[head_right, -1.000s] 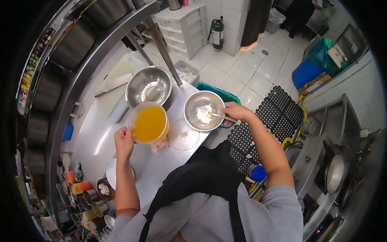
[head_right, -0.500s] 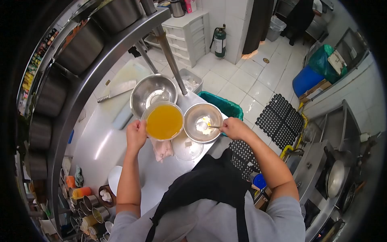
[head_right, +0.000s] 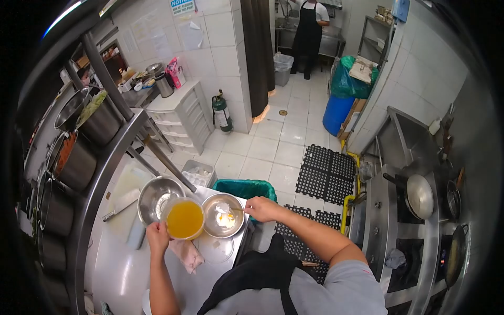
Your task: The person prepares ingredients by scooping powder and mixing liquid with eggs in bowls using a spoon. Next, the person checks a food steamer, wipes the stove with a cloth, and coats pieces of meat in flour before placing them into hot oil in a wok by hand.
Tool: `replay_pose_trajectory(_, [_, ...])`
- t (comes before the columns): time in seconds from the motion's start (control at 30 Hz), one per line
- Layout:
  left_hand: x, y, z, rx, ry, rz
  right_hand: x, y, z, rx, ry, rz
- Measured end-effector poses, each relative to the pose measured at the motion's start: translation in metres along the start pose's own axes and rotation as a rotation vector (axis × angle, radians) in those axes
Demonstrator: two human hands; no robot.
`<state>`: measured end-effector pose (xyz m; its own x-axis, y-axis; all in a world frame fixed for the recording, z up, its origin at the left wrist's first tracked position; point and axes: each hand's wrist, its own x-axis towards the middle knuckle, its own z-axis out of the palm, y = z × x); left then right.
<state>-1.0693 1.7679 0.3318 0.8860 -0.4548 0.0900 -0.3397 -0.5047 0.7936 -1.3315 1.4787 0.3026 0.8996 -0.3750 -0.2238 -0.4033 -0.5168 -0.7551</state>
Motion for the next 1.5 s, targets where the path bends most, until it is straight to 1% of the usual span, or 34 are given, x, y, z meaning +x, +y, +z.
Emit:
replay_pose_trajectory(0.07, [0.008, -0.008, 0.003, 0.152, 0.068, 0.218, 0.002, 0.018, 0.011, 0.059, 0.069, -0.095])
replay_pose_trajectory(0.1, [0.008, -0.004, 0.001, 0.168, 0.039, 0.227, 0.008, 0.036, 0.020, 0.107, 0.119, -0.220])
replay_pose_trajectory(0.13, [0.009, -0.001, -0.003, 0.191, 0.010, 0.221, 0.007, 0.040, 0.023, 0.173, 0.115, -0.225])
replay_pose_trajectory(0.17, [0.012, -0.007, -0.002, 0.215, 0.008, 0.236, 0.002, 0.027, 0.015, 0.153, 0.059, -0.119])
replay_pose_trajectory(0.2, [0.006, 0.004, -0.005, 0.121, -0.032, 0.121, -0.003, 0.019, 0.013, 0.169, 0.085, -0.113])
replay_pose_trajectory(0.23, [0.006, 0.018, -0.005, 0.014, -0.057, 0.028, -0.006, 0.006, 0.006, 0.217, 0.025, 0.037])
replay_pose_trajectory(0.33, [0.010, 0.014, -0.004, 0.010, -0.066, 0.009, -0.006, 0.008, 0.006, 0.257, -0.026, 0.120])
replay_pose_trajectory(0.47, [0.008, 0.018, -0.004, -0.017, -0.072, -0.012, -0.007, 0.006, 0.005, 0.304, -0.052, 0.146])
replay_pose_trajectory(0.53, [0.009, 0.017, -0.002, 0.017, -0.075, 0.025, -0.007, 0.007, 0.005, 0.294, -0.057, 0.157])
replay_pose_trajectory(0.6, [0.006, 0.021, 0.001, 0.018, -0.052, 0.040, -0.006, 0.009, 0.008, 0.290, -0.041, 0.125])
replay_pose_trajectory(0.67, [0.009, 0.019, 0.001, 0.017, -0.028, 0.049, -0.005, 0.009, 0.009, 0.339, -0.063, 0.146])
replay_pose_trajectory(0.73, [0.011, 0.015, 0.003, 0.107, -0.018, 0.087, -0.006, 0.008, 0.011, 0.351, -0.054, 0.136])
replay_pose_trajectory(0.87, [0.010, 0.023, 0.003, 0.136, -0.024, 0.087, -0.002, 0.011, 0.015, 0.359, -0.053, 0.131])
replay_pose_trajectory(0.93, [0.013, 0.014, 0.004, 0.164, -0.044, 0.157, 0.001, 0.014, 0.018, 0.364, -0.057, 0.115])
replay_pose_trajectory(1.03, [0.012, 0.018, 0.006, 0.190, -0.028, 0.109, 0.003, 0.014, 0.020, 0.328, -0.050, 0.103])
replay_pose_trajectory(1.13, [0.013, 0.015, 0.008, 0.164, -0.027, 0.116, 0.003, 0.016, 0.022, 0.266, -0.050, 0.096])
replay_pose_trajectory(1.17, [0.013, 0.014, 0.008, 0.169, -0.029, 0.114, 0.004, 0.020, 0.024, 0.238, -0.030, 0.058])
replay_pose_trajectory(1.23, [0.013, 0.015, 0.006, 0.274, -0.016, 0.239, 0.006, 0.021, 0.025, 0.212, -0.011, 0.020])
replay_pose_trajectory(1.27, [0.012, 0.017, 0.006, 0.277, -0.019, 0.238, 0.006, 0.020, 0.025, 0.186, -0.014, 0.035])
replay_pose_trajectory(1.33, [0.010, 0.023, 0.005, 0.213, -0.035, 0.109, 0.006, 0.019, 0.024, 0.160, -0.017, 0.053])
replay_pose_trajectory(1.4, [0.011, 0.022, 0.004, 0.217, -0.038, 0.121, 0.004, 0.019, 0.024, 0.080, -0.005, 0.003])
replay_pose_trajectory(1.5, [0.010, 0.019, 0.005, 0.222, -0.033, 0.137, 0.003, 0.013, 0.022, 0.040, -0.020, 0.030])
